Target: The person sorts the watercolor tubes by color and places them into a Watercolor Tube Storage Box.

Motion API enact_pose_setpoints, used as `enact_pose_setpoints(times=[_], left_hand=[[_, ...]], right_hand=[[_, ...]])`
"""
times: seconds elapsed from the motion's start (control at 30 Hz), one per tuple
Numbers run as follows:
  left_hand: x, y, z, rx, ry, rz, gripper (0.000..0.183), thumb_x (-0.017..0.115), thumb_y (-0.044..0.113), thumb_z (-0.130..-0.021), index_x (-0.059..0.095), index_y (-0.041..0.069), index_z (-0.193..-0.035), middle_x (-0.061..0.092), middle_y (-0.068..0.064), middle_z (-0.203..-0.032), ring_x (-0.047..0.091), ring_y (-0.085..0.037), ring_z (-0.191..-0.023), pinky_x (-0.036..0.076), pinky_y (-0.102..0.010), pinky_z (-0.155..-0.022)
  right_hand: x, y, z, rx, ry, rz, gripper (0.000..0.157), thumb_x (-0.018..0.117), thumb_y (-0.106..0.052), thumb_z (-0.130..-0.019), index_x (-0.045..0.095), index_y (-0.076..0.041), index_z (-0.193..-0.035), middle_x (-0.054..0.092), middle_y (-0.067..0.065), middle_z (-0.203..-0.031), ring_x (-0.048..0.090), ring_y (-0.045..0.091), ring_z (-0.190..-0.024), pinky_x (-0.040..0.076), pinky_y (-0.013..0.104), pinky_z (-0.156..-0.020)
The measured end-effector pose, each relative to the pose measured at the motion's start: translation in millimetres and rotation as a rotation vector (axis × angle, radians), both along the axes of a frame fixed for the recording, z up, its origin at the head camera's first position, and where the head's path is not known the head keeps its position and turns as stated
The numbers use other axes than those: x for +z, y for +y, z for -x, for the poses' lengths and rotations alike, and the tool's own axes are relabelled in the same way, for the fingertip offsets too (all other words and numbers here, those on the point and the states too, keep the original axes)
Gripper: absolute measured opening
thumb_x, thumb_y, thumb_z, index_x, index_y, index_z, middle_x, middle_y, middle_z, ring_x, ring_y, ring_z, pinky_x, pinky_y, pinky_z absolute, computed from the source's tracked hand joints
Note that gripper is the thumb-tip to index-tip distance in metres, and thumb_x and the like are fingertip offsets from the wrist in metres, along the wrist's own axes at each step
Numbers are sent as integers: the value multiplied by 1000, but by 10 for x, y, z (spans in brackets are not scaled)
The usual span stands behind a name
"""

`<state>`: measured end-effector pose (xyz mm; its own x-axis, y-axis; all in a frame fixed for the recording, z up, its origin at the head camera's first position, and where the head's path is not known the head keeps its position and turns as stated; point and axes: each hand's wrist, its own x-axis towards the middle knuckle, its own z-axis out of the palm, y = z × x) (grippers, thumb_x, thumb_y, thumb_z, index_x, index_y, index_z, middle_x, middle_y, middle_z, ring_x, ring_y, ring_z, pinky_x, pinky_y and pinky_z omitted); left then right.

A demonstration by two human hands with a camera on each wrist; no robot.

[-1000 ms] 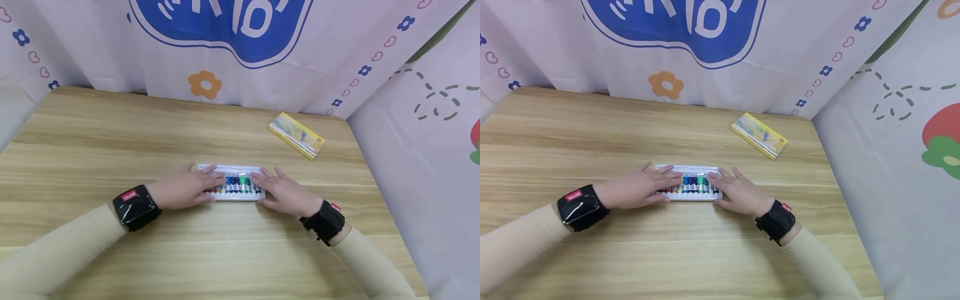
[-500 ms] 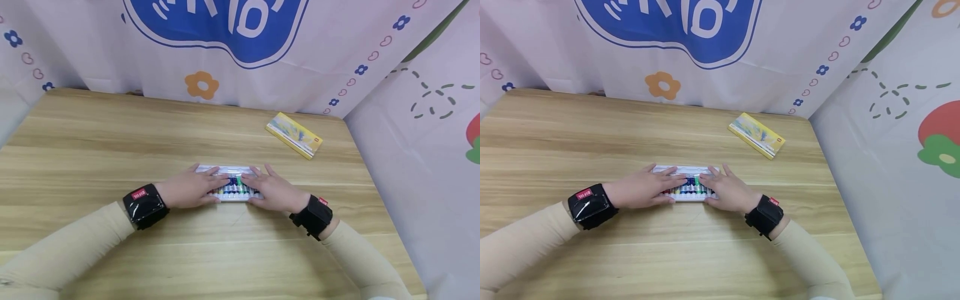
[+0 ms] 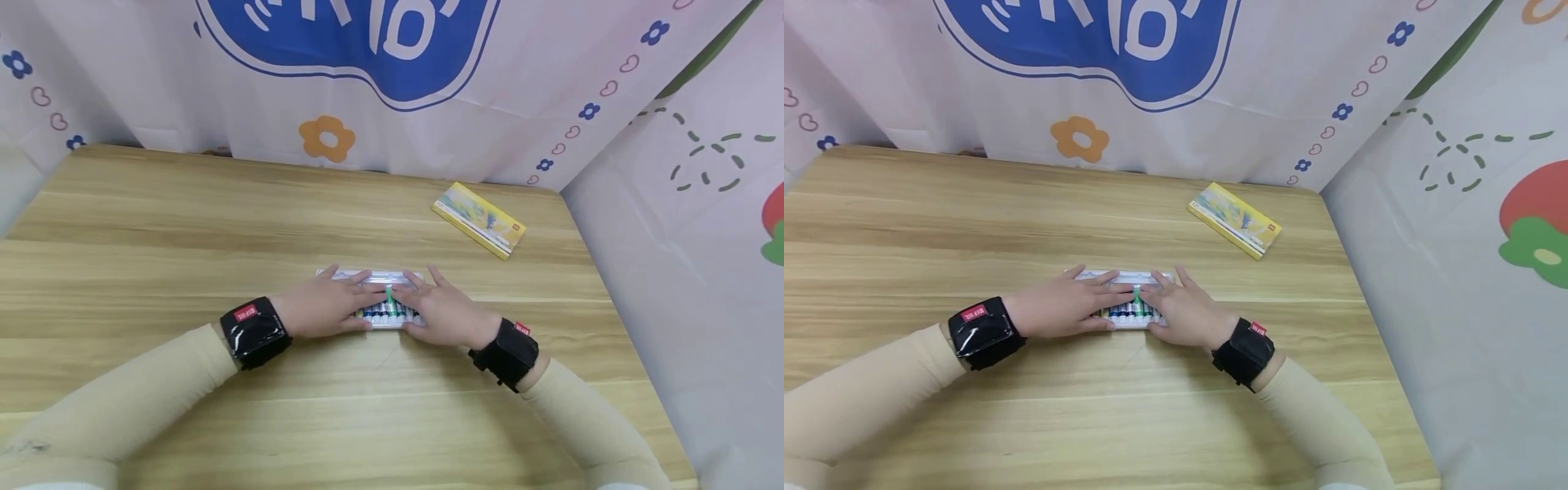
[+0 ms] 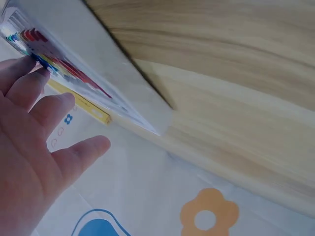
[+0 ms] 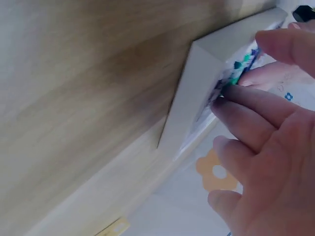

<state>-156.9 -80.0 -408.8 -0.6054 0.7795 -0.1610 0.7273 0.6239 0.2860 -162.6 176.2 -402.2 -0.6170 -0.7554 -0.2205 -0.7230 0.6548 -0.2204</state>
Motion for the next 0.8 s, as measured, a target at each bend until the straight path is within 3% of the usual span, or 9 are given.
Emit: enact_pose_setpoints(times=[0.17, 0.4, 0.8], left_hand=[[-23, 130, 53, -11, 11, -7, 64, 53, 49, -105, 42, 13, -156, 42, -9, -158, 29, -33, -150, 17, -70, -115], [-22, 241, 117, -25, 76, -6, 45, 59, 46, -102, 53, 14, -133, 58, -12, -145, 44, -36, -141, 22, -75, -111], [44, 297, 114, -34, 145, 53, 42, 63, 46, -101, 58, 12, -125, 64, -15, -135, 52, -37, -135, 25, -75, -110]], right_hand=[[-29, 80, 6, -27, 49, 46, 53, 67, -30, -100, 56, -5, -145, 55, 11, -147, 32, 31, -148, 7, 61, -121], [-84, 107, -10, -37, 75, 49, 49, 65, -29, -102, 57, -9, -145, 54, 8, -148, 33, 30, -148, 5, 58, -122], [-63, 40, -66, 67, 311, -27, 43, 69, -26, -98, 65, -7, -136, 62, 9, -138, 43, 31, -142, 16, 59, -121]])
